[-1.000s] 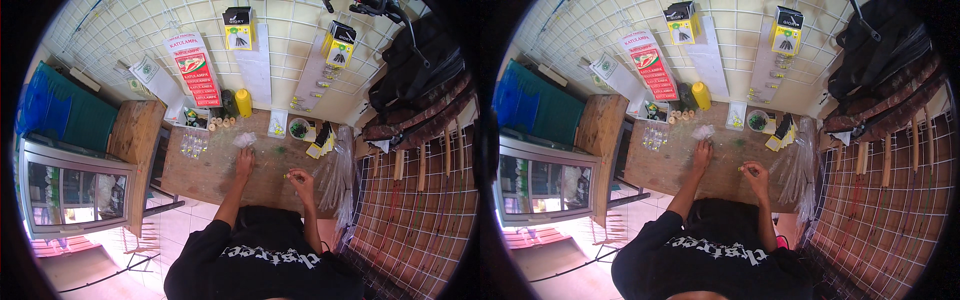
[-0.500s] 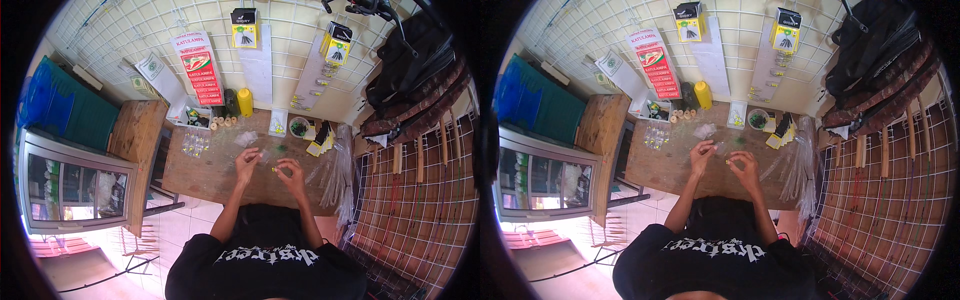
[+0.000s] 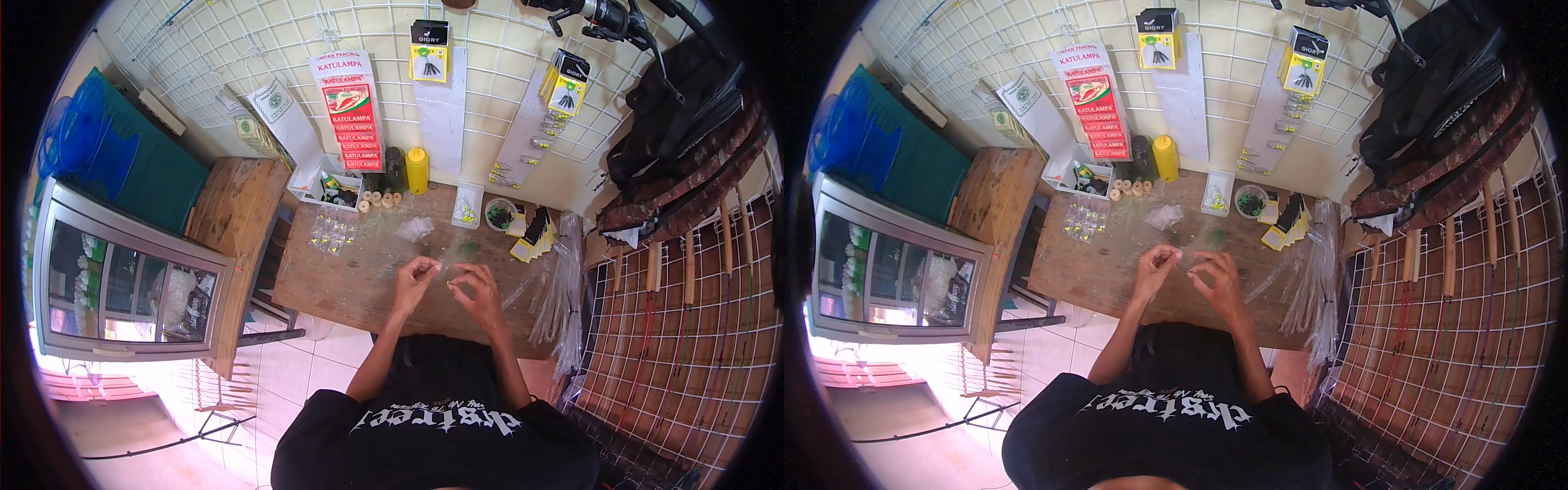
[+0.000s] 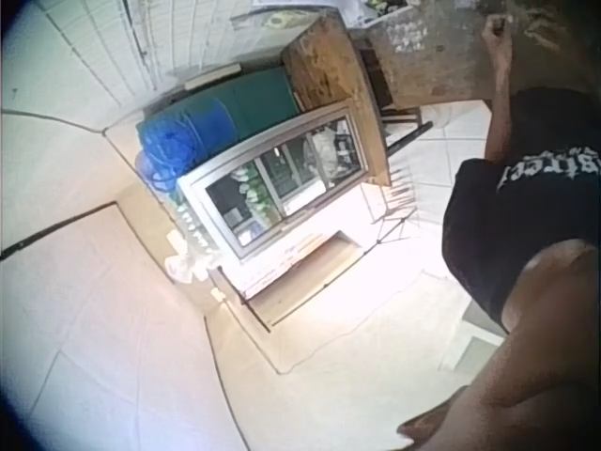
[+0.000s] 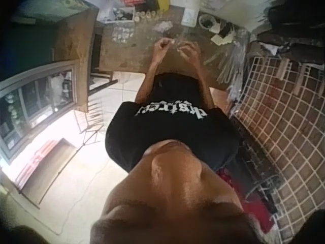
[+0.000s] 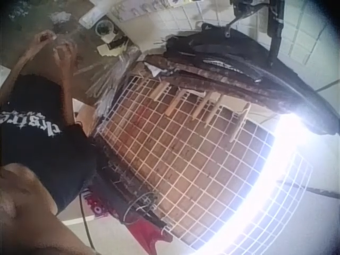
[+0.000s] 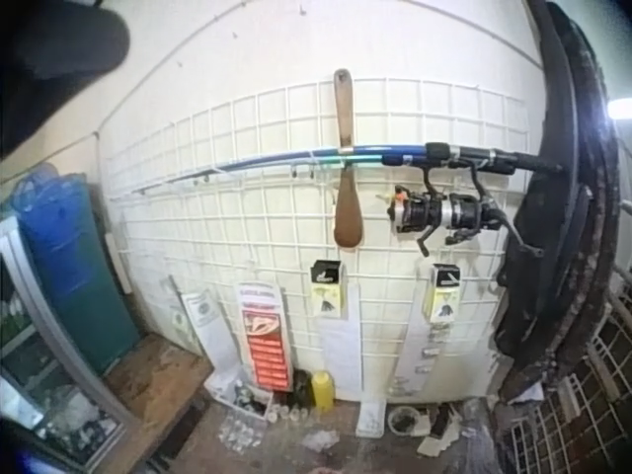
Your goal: Assembling a fishing lure by attaching components together at a workbench.
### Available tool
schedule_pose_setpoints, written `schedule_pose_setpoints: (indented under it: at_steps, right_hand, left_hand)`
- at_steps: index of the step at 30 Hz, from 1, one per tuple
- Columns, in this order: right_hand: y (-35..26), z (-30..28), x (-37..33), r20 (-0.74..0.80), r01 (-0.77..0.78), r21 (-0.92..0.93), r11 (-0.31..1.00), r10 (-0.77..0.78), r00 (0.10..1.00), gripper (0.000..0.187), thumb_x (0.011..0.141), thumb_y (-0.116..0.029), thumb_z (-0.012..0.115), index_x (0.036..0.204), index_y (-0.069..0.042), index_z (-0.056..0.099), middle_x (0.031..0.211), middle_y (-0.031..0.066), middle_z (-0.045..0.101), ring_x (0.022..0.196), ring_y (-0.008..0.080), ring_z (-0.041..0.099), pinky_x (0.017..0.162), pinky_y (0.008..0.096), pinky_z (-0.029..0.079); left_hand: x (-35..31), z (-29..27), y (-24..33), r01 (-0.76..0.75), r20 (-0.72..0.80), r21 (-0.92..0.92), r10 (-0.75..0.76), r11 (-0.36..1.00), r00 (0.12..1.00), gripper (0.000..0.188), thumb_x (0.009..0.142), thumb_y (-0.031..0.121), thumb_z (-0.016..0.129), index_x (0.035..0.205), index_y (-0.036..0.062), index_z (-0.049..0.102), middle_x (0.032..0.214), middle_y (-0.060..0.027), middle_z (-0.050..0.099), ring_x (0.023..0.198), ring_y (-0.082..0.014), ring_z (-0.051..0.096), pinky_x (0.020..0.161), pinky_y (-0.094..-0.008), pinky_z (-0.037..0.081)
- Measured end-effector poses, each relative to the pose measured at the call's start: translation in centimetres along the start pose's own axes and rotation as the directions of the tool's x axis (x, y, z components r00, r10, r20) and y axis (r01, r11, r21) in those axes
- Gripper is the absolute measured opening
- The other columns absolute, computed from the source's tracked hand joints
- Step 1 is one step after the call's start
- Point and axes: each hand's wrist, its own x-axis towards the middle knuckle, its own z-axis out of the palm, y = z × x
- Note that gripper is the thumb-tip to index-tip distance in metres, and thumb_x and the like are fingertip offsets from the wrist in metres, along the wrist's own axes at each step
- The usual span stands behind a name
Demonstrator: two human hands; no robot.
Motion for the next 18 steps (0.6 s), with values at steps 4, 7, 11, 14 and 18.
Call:
schedule_pose_setpoints:
  at_steps: [4,7,11,14,18]
  right_hand:
    - [-0.5,0.8,-1.2,0.077,0.117,-0.006,0.993,-0.117,0.99,0.018,0.07,-0.006,0.074,0.086,-0.009,0.067,0.12,0.0052,0.061,0.106,0.0283,0.054,0.091,0.0391,0.042]
    - [-0.3,1.6,-2.0,0.096,0.152,-0.003,0.988,-0.151,0.984,0.019,0.07,-0.007,0.074,0.087,-0.01,0.067,0.123,0.0042,0.06,0.106,0.0282,0.053,0.092,0.0395,0.042]
    - [0.3,1.9,-2.7,0.134,0.188,-0.053,0.981,-0.18,0.975,0.02,0.07,-0.008,0.074,0.088,-0.01,0.066,0.124,0.0031,0.059,0.106,0.0282,0.052,0.092,0.0397,0.042]
    - [0.8,1.9,-3.0,0.152,0.209,-0.099,0.973,-0.193,0.969,0.02,0.071,-0.009,0.074,0.089,-0.011,0.066,0.125,0.0022,0.058,0.105,0.0282,0.052,0.091,0.0399,0.042]
    - [0.6,1.6,-3.2,0.145,0.236,-0.119,0.964,-0.218,0.965,0.019,0.071,-0.01,0.074,0.088,-0.011,0.066,0.125,0.0017,0.058,0.104,0.028,0.052,0.09,0.0401,0.042]
  left_hand:
    - [-1.1,0.1,-1.1,0.042,0.016,-0.051,-0.041,0.998,0.999,0.006,0.086,0.007,0.067,0.089,0.0017,0.065,0.081,0.0006,0.064,0.074,-0.0059,0.057,0.069,-0.0217,0.046]
    - [-2.1,0.2,-1.8,0.069,0.036,-0.127,-0.065,0.989,0.997,0.005,0.085,0.005,0.066,0.089,0.0018,0.064,0.082,-0.0009,0.065,0.076,-0.0074,0.059,0.069,-0.0218,0.047]
    - [-2.9,0.2,-2.0,0.122,0.022,-0.103,-0.121,0.987,0.992,0.006,0.084,0.002,0.066,0.089,0.0009,0.063,0.083,-0.0029,0.066,0.079,-0.0087,0.061,0.07,-0.0219,0.048]
    - [-3.3,0.2,-1.4,0.119,0.023,-0.156,-0.117,0.981,0.993,0.007,0.083,0.002,0.068,0.088,0.0001,0.064,0.084,-0.0043,0.067,0.08,-0.0089,0.062,0.071,-0.0222,0.049]
    - [-3.7,-0.3,-0.8,0.111,0.003,-0.118,-0.112,0.987,0.994,0.008,0.082,0.002,0.069,0.088,-0.0006,0.064,0.085,-0.0053,0.068,0.08,-0.0091,0.062,0.072,-0.0221,0.049]
